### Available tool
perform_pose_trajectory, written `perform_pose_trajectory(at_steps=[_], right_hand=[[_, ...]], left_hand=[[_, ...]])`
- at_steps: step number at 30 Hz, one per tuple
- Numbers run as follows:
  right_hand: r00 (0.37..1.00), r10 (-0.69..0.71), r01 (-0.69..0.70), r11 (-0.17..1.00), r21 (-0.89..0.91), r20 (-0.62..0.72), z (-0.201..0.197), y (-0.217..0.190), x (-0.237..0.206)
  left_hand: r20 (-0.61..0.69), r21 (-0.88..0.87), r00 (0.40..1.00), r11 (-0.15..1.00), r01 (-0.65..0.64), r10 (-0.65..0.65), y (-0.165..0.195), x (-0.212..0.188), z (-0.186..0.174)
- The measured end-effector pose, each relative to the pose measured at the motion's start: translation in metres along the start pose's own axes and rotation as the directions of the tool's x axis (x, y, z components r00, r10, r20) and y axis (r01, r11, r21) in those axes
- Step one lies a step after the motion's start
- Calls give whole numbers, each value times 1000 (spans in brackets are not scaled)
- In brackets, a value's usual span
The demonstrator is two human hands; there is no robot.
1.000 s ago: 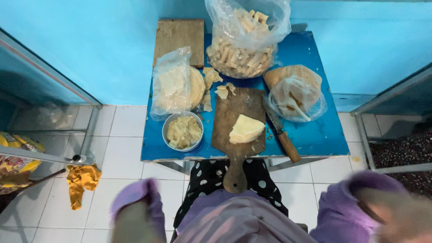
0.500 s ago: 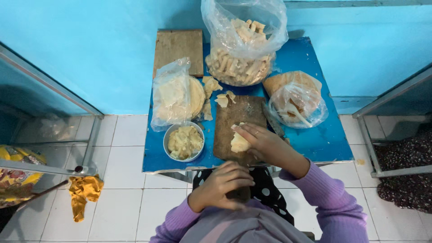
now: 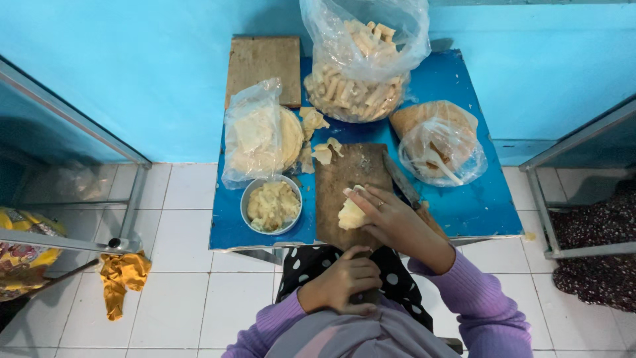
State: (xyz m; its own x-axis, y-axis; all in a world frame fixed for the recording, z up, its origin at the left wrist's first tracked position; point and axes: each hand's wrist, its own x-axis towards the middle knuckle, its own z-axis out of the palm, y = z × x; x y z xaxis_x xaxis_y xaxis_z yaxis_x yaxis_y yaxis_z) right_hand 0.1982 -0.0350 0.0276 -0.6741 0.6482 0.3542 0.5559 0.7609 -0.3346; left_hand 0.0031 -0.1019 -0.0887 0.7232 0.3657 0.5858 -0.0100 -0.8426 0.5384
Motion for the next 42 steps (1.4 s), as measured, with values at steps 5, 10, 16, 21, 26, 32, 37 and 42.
perform_pose_trajectory(at_steps=[5,10,16,21,26,32,37,42], right_hand=[[986,156,-164,974,155,59,-13,-7,-2],[997,65,-72,985,158,45,-16,-2,1],[1000,-20,20,995,97,-3,-12,7,3],[988,153,-153,981,118,7,-3,16,-2],[981,181,-150,928,341,-63,9,46,-13],[933,358,-280,678,679,28,22,69,-20],[801,574,-474,433,767,170,13,66,-15],[810,586,-302,459,836,-30,-21,78,-12]], left_hand=[[18,-1,1000,1000,4,-4,9,0,-10],[-254,-72,965,996,45,-62,13,3,-17],[-591,86,761,917,389,-267,16,19,-25],[-674,43,640,845,533,-369,18,38,-37],[-584,60,656,780,623,-479,7,54,-45],[-577,137,625,692,709,-526,-7,65,-42],[-536,252,637,615,747,-554,-17,73,-39],[-529,201,648,661,723,-547,-14,72,-33]])
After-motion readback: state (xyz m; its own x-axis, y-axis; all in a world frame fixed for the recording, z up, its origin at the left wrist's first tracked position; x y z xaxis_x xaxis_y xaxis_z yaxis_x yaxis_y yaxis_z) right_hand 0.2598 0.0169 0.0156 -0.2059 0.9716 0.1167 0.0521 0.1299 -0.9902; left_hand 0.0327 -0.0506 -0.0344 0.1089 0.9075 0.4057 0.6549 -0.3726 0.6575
